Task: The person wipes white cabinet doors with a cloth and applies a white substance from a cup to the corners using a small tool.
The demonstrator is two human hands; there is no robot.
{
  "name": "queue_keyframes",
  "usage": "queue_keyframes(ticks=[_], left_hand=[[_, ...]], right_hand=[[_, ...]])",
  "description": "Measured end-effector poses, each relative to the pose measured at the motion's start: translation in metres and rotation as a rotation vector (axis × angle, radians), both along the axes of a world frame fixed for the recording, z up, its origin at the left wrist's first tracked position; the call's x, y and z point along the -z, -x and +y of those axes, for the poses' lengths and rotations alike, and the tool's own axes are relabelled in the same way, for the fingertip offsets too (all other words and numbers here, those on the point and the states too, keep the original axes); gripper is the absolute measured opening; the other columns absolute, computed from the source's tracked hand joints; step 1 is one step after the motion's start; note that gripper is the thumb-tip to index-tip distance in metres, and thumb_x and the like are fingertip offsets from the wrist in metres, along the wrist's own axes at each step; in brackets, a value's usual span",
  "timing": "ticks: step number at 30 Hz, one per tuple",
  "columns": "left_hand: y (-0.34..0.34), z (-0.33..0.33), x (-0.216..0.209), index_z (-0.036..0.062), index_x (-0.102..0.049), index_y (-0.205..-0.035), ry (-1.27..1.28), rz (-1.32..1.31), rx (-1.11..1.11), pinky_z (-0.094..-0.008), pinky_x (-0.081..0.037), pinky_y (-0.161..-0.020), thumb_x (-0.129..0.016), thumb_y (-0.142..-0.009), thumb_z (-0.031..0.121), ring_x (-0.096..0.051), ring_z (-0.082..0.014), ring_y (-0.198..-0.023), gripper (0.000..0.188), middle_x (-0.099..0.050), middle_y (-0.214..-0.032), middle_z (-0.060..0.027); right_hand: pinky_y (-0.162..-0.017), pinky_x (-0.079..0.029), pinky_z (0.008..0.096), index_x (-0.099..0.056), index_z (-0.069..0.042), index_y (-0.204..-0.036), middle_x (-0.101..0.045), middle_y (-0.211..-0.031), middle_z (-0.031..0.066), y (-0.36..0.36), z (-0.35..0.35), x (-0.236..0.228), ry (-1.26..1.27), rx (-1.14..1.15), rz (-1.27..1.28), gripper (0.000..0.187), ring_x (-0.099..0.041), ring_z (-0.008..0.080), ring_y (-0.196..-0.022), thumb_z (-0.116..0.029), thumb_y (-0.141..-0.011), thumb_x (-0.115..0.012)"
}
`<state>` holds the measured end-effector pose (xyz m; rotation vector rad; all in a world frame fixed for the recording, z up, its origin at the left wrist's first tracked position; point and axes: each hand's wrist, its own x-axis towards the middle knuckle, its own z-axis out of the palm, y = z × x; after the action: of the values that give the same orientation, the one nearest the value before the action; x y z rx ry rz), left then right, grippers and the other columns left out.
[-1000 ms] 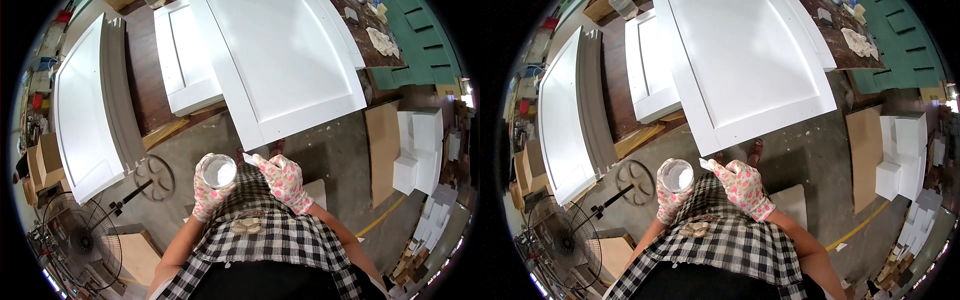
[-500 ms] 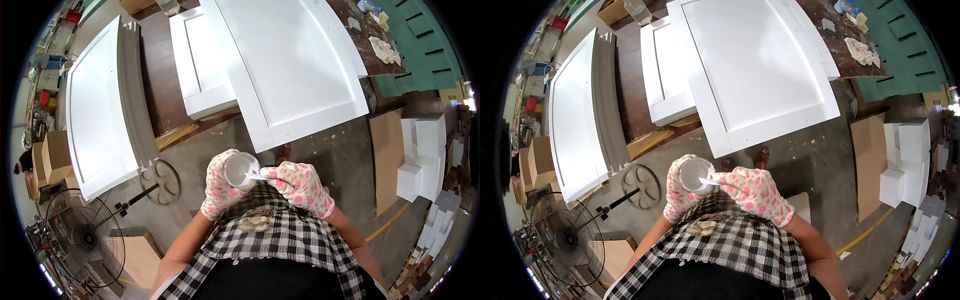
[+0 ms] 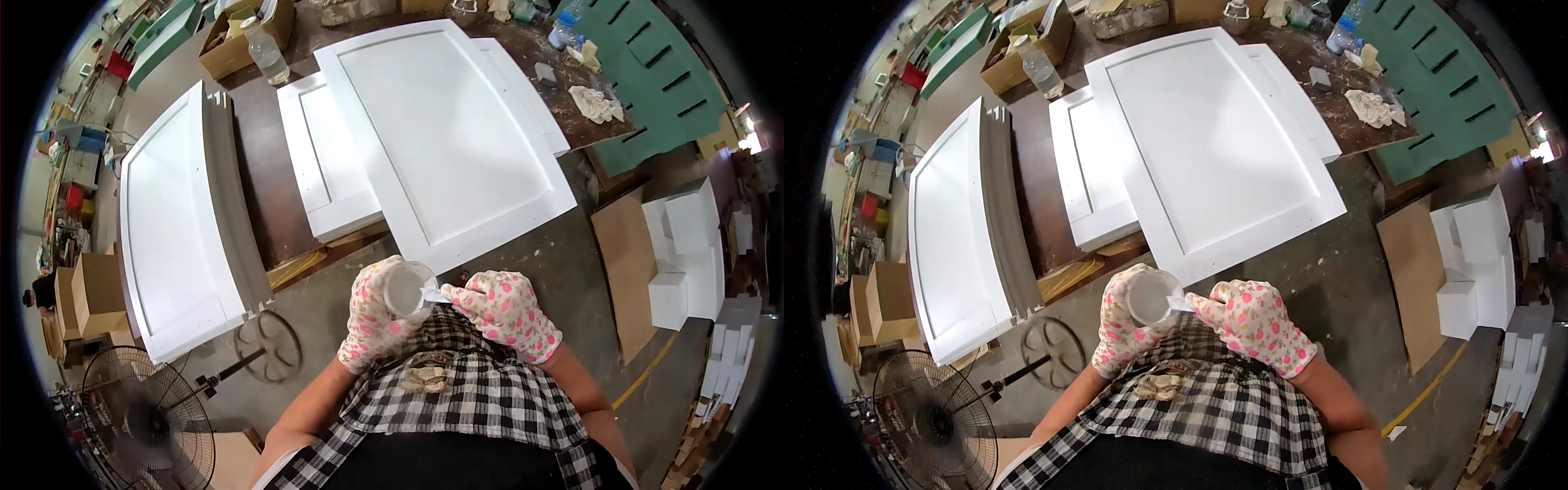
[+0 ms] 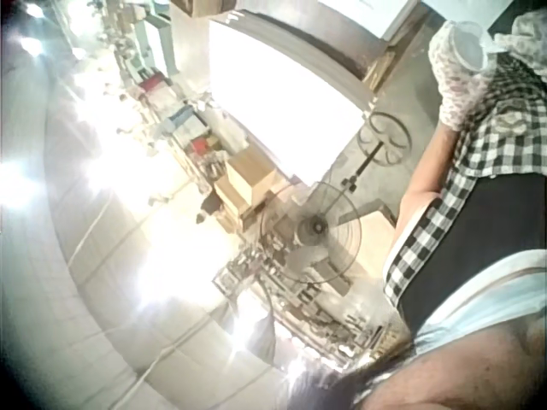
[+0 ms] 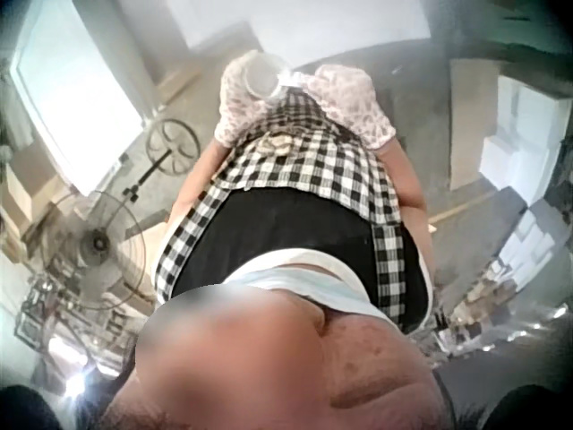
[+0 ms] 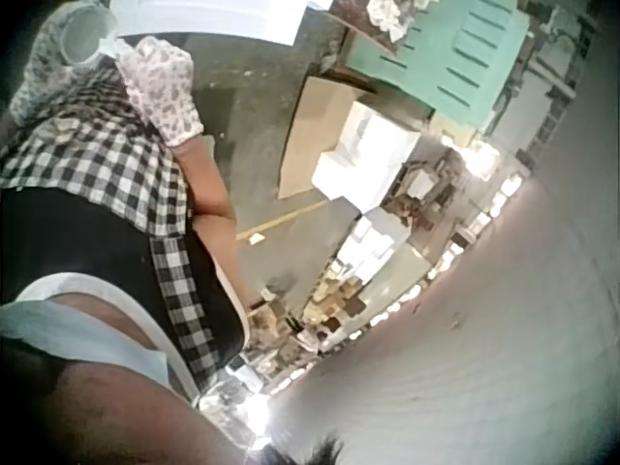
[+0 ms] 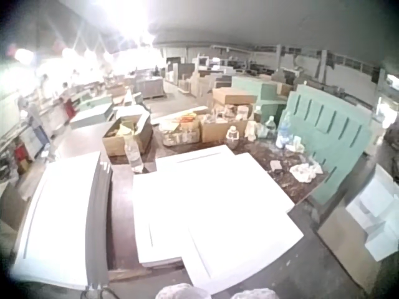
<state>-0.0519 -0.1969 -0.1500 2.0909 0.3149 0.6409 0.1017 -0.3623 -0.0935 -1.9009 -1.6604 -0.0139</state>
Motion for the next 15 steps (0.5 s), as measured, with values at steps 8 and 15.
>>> queue_keyframes(ticks=[8,15], left_hand=[[-0.035,0.01,-0.02,0.0048,-0.049,-0.122,-0.081,-0.086,0.107,-0.0421,-0.046,-0.09,-0.08,-0.069,0.02,-0.056,-0.0311,-0.106,0.063,-0.058,-0.114,-0.0143],[-0.069,0.024,0.002,0.006,-0.047,-0.126,0.001,-0.014,-0.009,-0.0413,-0.042,-0.098,-0.083,-0.066,0.027,-0.053,-0.0273,-0.115,0.074,-0.054,-0.123,-0.013]], right_hand=[[-0.051,-0.047,0.032,-0.07,-0.01,-0.099,-0.062,-0.065,0.0054,-0.024,0.001,-0.024,0.048,0.108,0.191,0.018,-0.059,0.0196,-0.054,-0.016,-0.083,-0.065],[-0.048,-0.039,0.0188,-0.064,-0.001,-0.11,-0.056,-0.063,-0.0015,-0.084,-0.022,-0.017,0.125,0.471,1.106,0.023,-0.047,0.003,-0.052,-0.007,-0.09,-0.055]])
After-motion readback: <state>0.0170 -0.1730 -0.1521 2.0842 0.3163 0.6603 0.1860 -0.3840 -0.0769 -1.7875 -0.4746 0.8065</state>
